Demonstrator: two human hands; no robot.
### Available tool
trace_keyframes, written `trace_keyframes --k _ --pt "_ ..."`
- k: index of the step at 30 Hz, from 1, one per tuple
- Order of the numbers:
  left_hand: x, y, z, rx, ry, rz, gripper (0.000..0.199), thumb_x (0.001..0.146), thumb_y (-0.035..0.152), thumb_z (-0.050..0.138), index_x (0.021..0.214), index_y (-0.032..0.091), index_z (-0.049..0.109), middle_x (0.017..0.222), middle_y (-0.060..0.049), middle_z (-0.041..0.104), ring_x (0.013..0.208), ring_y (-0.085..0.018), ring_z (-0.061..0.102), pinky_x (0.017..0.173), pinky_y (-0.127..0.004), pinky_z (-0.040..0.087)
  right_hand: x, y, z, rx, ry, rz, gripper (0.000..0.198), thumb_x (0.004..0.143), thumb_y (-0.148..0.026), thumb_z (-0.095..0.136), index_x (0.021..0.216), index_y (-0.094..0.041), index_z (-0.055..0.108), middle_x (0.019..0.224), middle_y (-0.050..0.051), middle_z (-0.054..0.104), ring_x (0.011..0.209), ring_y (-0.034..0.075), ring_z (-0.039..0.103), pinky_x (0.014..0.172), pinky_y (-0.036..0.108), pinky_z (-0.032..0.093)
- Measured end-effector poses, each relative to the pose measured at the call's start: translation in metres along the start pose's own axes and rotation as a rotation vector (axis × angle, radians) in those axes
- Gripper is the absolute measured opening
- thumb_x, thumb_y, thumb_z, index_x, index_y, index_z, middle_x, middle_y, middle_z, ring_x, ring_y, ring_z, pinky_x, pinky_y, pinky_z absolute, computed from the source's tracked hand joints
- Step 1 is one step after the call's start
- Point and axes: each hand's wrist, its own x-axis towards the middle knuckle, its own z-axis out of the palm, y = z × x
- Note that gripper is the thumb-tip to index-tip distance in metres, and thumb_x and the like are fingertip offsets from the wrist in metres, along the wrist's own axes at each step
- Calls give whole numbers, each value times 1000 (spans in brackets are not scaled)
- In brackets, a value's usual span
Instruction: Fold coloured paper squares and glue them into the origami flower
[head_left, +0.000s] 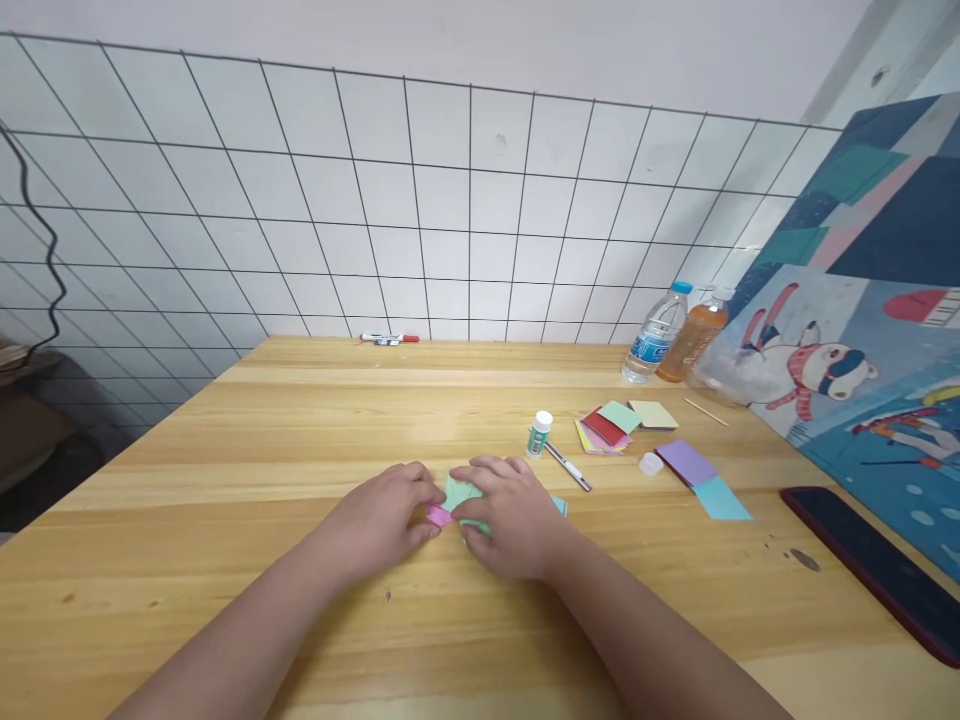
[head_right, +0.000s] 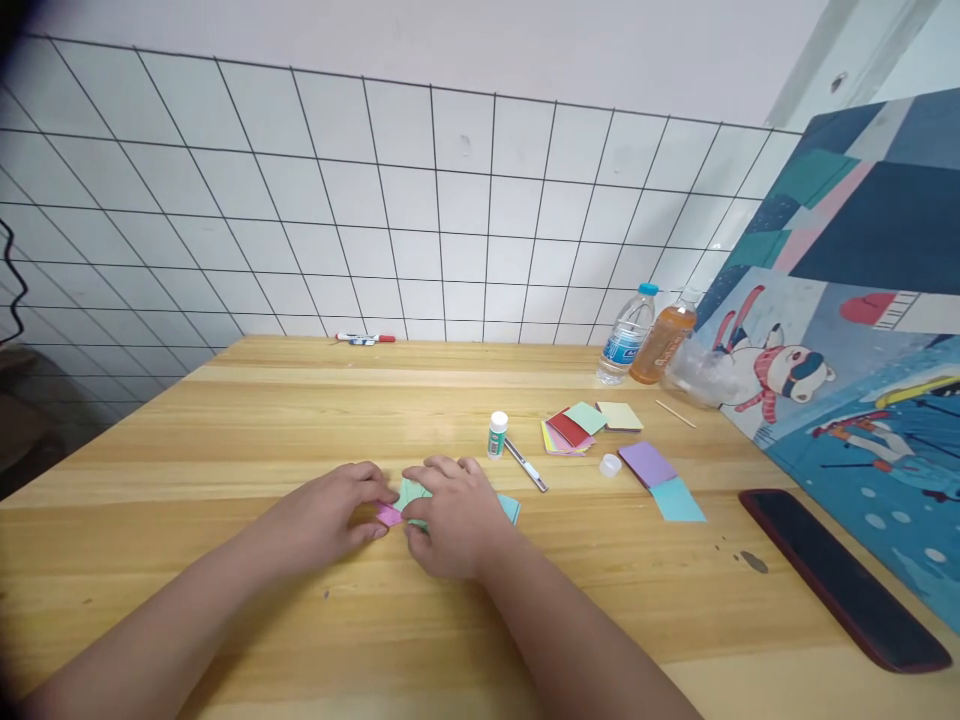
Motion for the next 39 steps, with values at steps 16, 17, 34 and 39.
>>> trace_keyframes --k 16,17,34,39 --pt "4 19 6 1 106 -199 34 82 55 44 82 24 58 68 2 61 63 -17 56 50 -25 30 -10 14 -6 -78 136 153 41 75 -9 50 114 -22 48 133 6 44 115 21 40 93 35 28" --pt "4 18 5 -6 117 -204 33 82 55 44 82 25 58 68 2 61 63 -17 56 50 -25 31 -11 17 -7 -74 150 180 41 76 -10 50 115 -22 48 132 6 45 115 21 41 94 35 28" --pt "16 -18 19 -54 166 282 82 65 -5 36 140 26 29 141 -2 41 130 -20 36 108 -42 32 -24 36 -47 -152 103 845 20 82 -26 40 88 -27 59 70 0 66 65 18 58 50 26 23" --pt "19 -22 20 -41 113 247 80 66 -4 37 139 29 33 140 -1 44 130 -21 35 106 -42 34 -33 51 -68 -157 135 1106 21 81 -28 41 84 -25 61 78 4 67 71 20 60 49 26 25"
